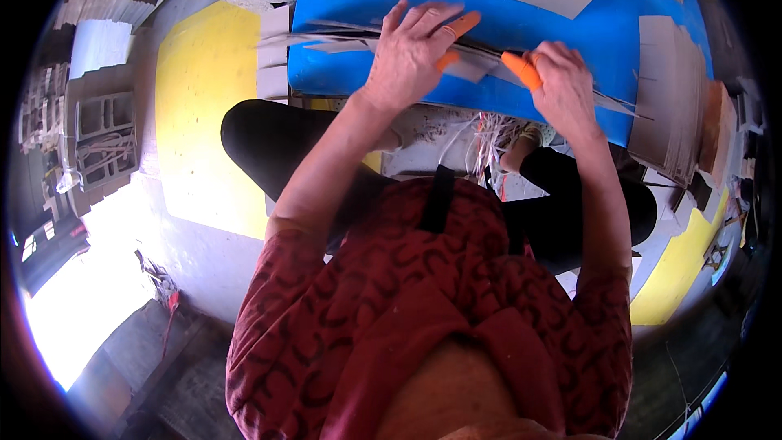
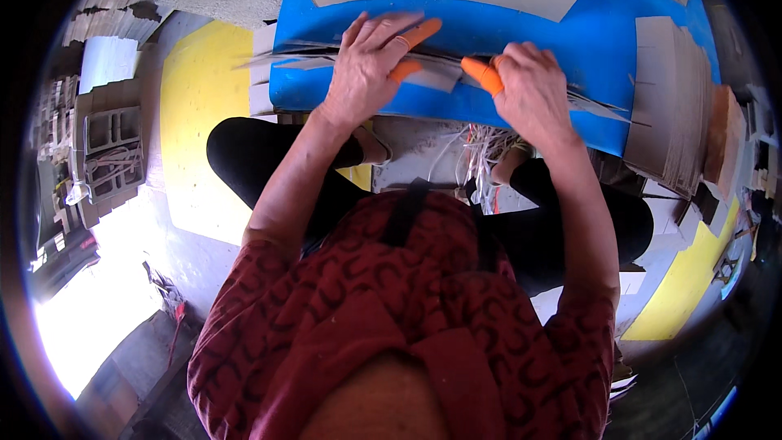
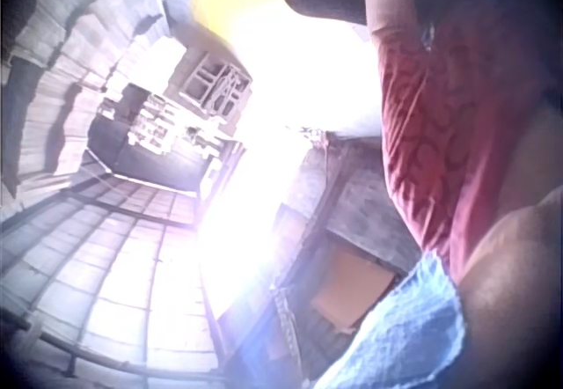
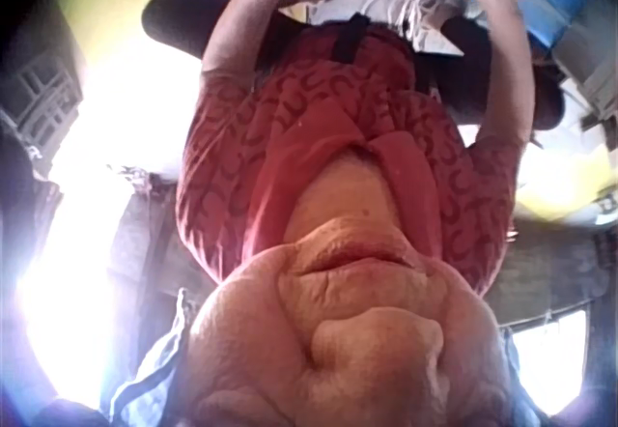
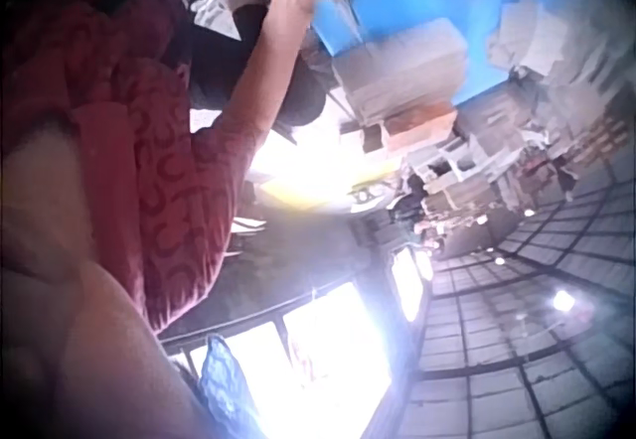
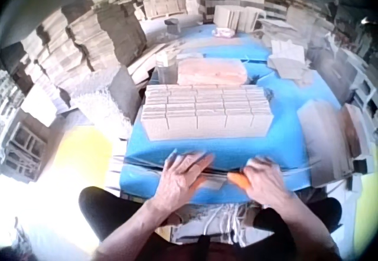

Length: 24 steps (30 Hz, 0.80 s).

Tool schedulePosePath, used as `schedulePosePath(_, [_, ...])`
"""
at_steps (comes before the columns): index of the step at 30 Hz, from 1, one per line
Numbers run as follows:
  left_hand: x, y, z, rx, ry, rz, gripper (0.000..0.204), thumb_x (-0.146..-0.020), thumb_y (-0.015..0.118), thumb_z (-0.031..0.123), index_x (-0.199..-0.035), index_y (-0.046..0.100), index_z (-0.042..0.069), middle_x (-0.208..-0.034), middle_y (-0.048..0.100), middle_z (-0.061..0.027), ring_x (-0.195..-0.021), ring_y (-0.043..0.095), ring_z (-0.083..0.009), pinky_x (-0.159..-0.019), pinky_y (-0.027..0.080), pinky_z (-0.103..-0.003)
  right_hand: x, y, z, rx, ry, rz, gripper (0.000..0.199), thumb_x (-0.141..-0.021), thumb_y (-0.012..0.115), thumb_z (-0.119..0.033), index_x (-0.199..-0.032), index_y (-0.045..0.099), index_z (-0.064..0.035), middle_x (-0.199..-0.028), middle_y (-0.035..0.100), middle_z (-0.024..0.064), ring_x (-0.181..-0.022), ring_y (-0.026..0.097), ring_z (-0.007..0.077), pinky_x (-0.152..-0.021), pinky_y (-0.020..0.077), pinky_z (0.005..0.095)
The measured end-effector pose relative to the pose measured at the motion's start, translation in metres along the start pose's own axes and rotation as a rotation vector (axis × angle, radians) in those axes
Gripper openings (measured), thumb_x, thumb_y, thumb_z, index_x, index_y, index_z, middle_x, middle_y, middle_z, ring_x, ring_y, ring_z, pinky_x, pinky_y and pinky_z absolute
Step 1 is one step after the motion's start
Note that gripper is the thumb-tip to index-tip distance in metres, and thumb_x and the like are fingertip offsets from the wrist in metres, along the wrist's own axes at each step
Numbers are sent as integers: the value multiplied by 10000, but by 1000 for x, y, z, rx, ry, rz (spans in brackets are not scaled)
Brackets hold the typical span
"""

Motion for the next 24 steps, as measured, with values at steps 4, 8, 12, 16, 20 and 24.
schedulePosePath(4, [8,-13,-31,-85,-59,7,216,-860,706,149,-1074,714,178,-934,701,-19,-951,645,-218,-858,465,-380,17,-23,49,-203,182,317,325,-792,638,-31,-1115,671,-38,-1088,647,92,-993,645,266,-832,521,394])
schedulePosePath(8, [31,-92,-96,-352,-119,323,240,-842,726,122,-1077,744,171,-885,689,0,-826,635,-198,-784,479,-352,59,-50,185,480,589,213,464,-848,626,-118,-1308,568,-86,-1258,604,112,-1179,575,316,-964,500,400])
schedulePosePath(12, [103,-170,-145,-366,-377,581,295,-909,677,124,-1202,704,124,-847,640,-53,-802,608,-197,-769,483,-323,82,-27,235,734,896,-78,483,-826,691,-178,-1285,589,-71,-1348,555,60,-1310,445,301,-1039,436,403])
schedulePosePath(16, [207,-188,-188,-175,-913,694,345,-960,555,156,-1284,648,81,-1232,667,-125,-1094,627,-237,-977,465,-336,141,-10,359,592,699,151,374,-784,735,-195,-1128,680,-58,-1260,622,100,-1159,581,308,-956,482,417])
schedulePosePath(20, [333,-166,-230,-46,-1227,642,400,-848,536,227,-1135,715,14,-1101,721,-149,-1017,655,-276,-944,478,-351,132,-26,366,334,851,231,375,-776,726,-201,-1139,681,-117,-1119,689,129,-1027,652,333,-878,491,449])
schedulePosePath(24, [378,-112,-279,-108,-1254,211,326,-838,540,224,-1004,757,46,-1069,724,-156,-938,677,-314,-876,505,-358,126,-40,369,430,949,224,370,-805,694,-249,-1156,674,-133,-1106,700,131,-1034,657,336,-866,497,454])
Point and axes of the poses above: each hand's wrist, its own x-axis away from the middle knuckle, its own y-axis out of the palm, z = x × y, the point moved 3 cm from there along -x, towards the middle knuckle
